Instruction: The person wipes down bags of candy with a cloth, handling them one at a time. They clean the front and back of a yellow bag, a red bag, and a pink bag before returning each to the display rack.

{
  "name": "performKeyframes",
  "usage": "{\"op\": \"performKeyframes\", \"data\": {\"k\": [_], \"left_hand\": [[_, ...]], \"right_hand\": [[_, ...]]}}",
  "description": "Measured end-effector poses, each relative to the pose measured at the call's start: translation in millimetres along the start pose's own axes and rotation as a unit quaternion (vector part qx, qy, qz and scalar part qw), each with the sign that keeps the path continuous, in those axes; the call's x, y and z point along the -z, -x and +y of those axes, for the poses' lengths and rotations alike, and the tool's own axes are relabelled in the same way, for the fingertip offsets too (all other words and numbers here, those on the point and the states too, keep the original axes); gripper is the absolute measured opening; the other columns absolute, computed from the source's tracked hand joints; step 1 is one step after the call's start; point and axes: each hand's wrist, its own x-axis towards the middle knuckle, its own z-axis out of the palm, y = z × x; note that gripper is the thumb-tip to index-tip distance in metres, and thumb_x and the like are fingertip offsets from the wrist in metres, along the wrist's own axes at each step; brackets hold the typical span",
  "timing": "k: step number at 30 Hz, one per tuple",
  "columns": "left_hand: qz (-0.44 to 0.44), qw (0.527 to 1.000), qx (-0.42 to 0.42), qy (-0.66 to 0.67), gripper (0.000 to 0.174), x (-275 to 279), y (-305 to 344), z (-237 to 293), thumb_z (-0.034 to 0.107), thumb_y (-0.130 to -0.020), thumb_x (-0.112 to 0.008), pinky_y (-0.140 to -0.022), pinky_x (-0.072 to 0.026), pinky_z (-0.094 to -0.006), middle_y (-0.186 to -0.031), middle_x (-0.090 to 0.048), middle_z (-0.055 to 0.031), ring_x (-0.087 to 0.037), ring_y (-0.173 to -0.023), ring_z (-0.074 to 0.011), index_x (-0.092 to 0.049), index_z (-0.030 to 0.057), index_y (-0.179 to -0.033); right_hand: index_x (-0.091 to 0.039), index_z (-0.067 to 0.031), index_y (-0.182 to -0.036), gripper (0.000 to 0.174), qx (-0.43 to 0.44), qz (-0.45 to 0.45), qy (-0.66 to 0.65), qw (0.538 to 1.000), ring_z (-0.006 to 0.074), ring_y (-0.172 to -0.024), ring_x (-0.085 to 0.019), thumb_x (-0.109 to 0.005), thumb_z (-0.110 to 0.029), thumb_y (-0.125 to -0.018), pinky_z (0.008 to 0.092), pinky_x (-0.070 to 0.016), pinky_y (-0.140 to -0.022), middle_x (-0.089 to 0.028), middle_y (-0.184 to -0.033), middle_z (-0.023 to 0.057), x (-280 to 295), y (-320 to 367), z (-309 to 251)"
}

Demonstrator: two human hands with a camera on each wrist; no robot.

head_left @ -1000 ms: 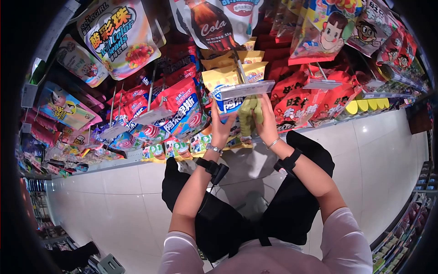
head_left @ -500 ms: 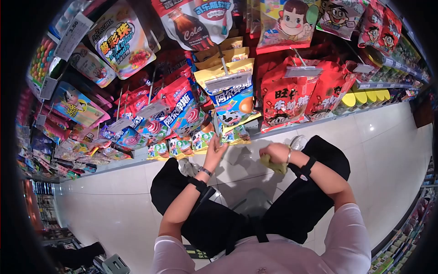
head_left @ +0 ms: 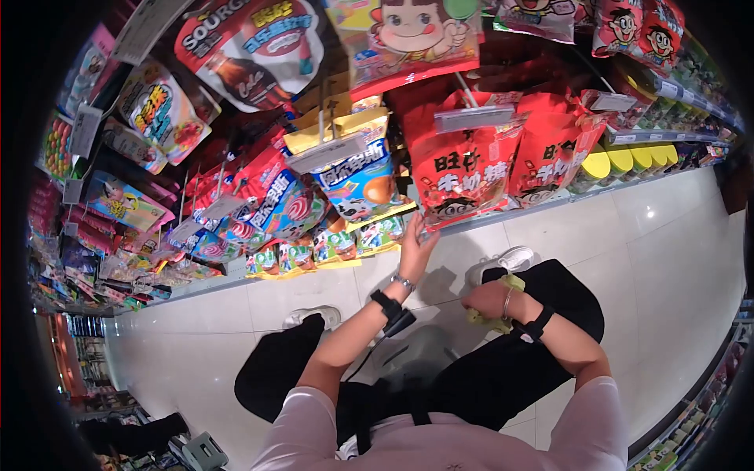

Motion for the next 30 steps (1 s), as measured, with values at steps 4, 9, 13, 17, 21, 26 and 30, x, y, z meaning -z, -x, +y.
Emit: {"op": "performKeyframes", "data": {"k": [4,9,13,17,21,26,30], "left_hand": [[0.081,0.992,-0.078,0.063,0.061,-28.7,-47.5,23.9,0.017,-0.078,-0.065,-0.086,-0.0392,-0.0287,-0.115,-0.050,-0.0120,-0.049,-0.103,-0.0176,-0.032,0.0004,-0.126],[0.174,0.982,-0.057,0.043,0.041,-40.8,-52.0,32.2,0.017,-0.078,-0.066,-0.075,-0.0419,-0.0248,-0.096,-0.055,-0.0061,-0.051,-0.085,-0.0111,-0.041,0.0012,-0.107],[0.126,0.988,0.002,0.094,0.033,-35.9,-45.0,30.4,0.013,-0.077,-0.065,-0.075,-0.0438,-0.0249,-0.095,-0.056,-0.0061,-0.053,-0.086,-0.0112,-0.042,0.0015,-0.098],[0.083,0.994,-0.030,0.067,0.043,-35.2,-51.1,36.3,0.011,-0.078,-0.065,-0.079,-0.0439,-0.0258,-0.103,-0.055,-0.0073,-0.053,-0.092,-0.0137,-0.040,0.0010,-0.112],[0.091,0.993,-0.069,0.035,0.031,-34.1,-59.3,30.8,0.012,-0.076,-0.066,-0.070,-0.0456,-0.0248,-0.092,-0.061,-0.0064,-0.056,-0.081,-0.0107,-0.052,-0.0012,-0.101],[0.132,0.990,-0.050,0.017,0.019,-34.9,-49.8,31.8,0.014,-0.076,-0.067,-0.063,-0.0461,-0.0247,-0.076,-0.064,-0.0057,-0.058,-0.068,-0.0090,-0.061,-0.0026,-0.084],[0.106,0.993,-0.045,-0.031,0.019,-25.7,-40.2,37.5,0.015,-0.077,-0.066,-0.056,-0.0453,-0.0250,-0.071,-0.064,-0.0061,-0.058,-0.062,-0.0095,-0.061,-0.0019,-0.084]], "right_hand": [[-0.057,-0.0074,-0.090,0.018,-0.038,0.023,0.053,0.998,0.0298,-0.070,-0.061,-0.051,-0.012,-0.074,0.0395,-0.0479,-0.054,-0.060,-0.071,0.0114,8.2,7.4,5.8],[-0.057,-0.0076,-0.089,0.018,-0.019,0.063,0.049,0.997,0.0283,-0.070,-0.061,-0.052,-0.011,-0.072,0.0384,-0.0481,-0.056,-0.061,-0.071,0.0105,27.6,11.3,-5.7],[-0.056,-0.0073,-0.089,0.019,-0.013,0.060,0.054,0.997,0.0286,-0.070,-0.061,-0.053,-0.010,-0.071,0.0382,-0.0481,-0.057,-0.061,-0.072,0.0105,32.1,9.9,-8.0],[-0.056,-0.0073,-0.089,0.019,-0.014,0.045,0.052,0.998,0.0290,-0.071,-0.061,-0.053,-0.011,-0.071,0.0386,-0.0480,-0.058,-0.061,-0.073,0.0109,17.1,10.1,-4.1],[-0.054,-0.0095,-0.091,0.021,-0.022,0.034,0.062,0.997,0.0275,-0.069,-0.061,-0.055,-0.010,-0.069,0.0374,-0.0476,-0.056,-0.060,-0.071,0.0092,2.0,6.9,0.2],[-0.055,-0.0074,-0.093,0.021,-0.013,0.017,0.046,0.999,0.0297,-0.072,-0.061,-0.052,-0.012,-0.073,0.0396,-0.0479,-0.058,-0.061,-0.074,0.0118,13.3,10.9,-4.1],[-0.055,-0.0082,-0.097,0.026,-0.028,0.031,0.053,0.998,0.0299,-0.072,-0.061,-0.053,-0.011,-0.072,0.0397,-0.0476,-0.058,-0.061,-0.074,0.0120,11.8,7.2,3.0]]}}
